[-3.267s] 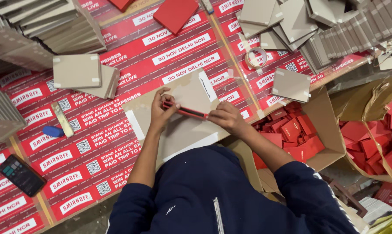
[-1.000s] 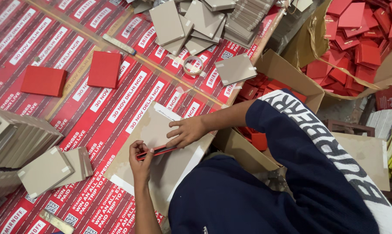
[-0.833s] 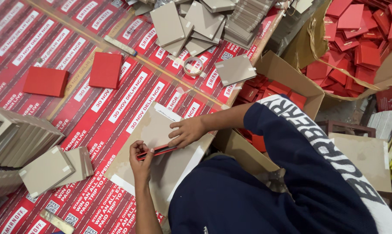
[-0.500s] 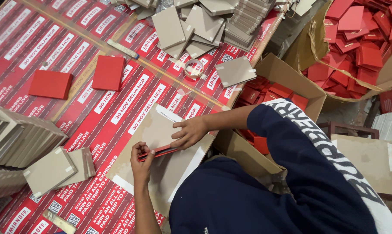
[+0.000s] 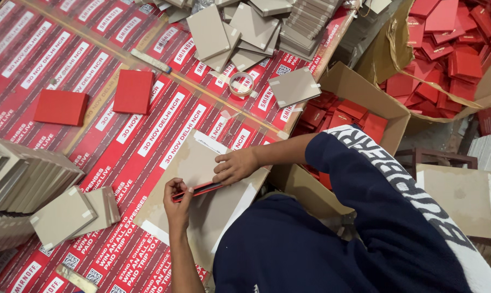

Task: The person applies glue to the spine of a red book using a small brush, then presses the cover closed and sets the book aside. The person repeats this process with additional red books, handling them one at a time.

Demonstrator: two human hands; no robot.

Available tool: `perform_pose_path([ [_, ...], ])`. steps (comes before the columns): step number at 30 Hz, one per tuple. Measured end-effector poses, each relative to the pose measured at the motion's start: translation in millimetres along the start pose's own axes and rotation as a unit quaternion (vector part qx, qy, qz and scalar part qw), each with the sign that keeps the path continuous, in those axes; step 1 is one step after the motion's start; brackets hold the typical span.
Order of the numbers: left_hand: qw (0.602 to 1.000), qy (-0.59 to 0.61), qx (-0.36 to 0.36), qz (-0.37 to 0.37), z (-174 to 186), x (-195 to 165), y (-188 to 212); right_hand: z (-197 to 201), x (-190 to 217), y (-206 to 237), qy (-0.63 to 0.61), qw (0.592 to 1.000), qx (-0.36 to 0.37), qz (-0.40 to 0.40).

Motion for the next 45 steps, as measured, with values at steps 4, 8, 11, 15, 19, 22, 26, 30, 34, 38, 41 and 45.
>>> perform_pose_path([
  [4,1.0,-0.005,-0.001,0.001,0,-1,2,-3,2,-2,-0.014,1.0,-0.003,-0.001],
  [8,1.0,0.001,-0.007,-0.001,1,-1,3,-3,1,-1,-0.017,1.0,-0.006,-0.005],
  [11,1.0,-0.006,-0.018,-0.002,3,1,3,3,2,2,-0.012,0.999,-0.025,-0.027],
  [15,1.0,0.005,-0.023,-0.002,4,6,5,11,9,4,0.0,0.997,-0.055,-0.052],
  [19,1.0,0.008,-0.025,-0.005,5,9,8,10,8,2,0.014,0.994,-0.056,-0.095],
  [22,0.999,0.01,-0.034,-0.002,6,11,9,7,7,2,0.008,0.994,-0.058,-0.094],
  [26,0.999,0.016,-0.042,-0.001,5,10,9,-1,6,4,0.002,0.995,-0.04,-0.091],
  [30,0.998,0.03,-0.062,-0.005,3,4,8,-3,8,2,-0.017,0.995,-0.042,-0.092],
  [34,0.993,-0.047,-0.105,-0.003,10,2,17,2,20,-4,-0.022,0.994,-0.062,-0.089],
  [38,0.993,0.061,-0.087,-0.051,12,2,24,3,31,-11,-0.049,0.993,-0.041,-0.098],
  [41,0.997,-0.025,-0.074,0.005,27,10,29,6,36,-16,-0.055,0.994,-0.037,-0.09],
  [45,0.978,-0.185,-0.029,0.087,42,-1,29,9,43,-26,-0.062,0.996,-0.031,-0.057],
])
Point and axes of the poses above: each hand's wrist, its own y-axis away from the middle knuckle, its own z-axis out of the back of the hand, x = y × z, the point moved 9 cm from there along -y, towards the middle knuckle, and after that the axes turned 10 degrees about -z, right-handed, at the moved point
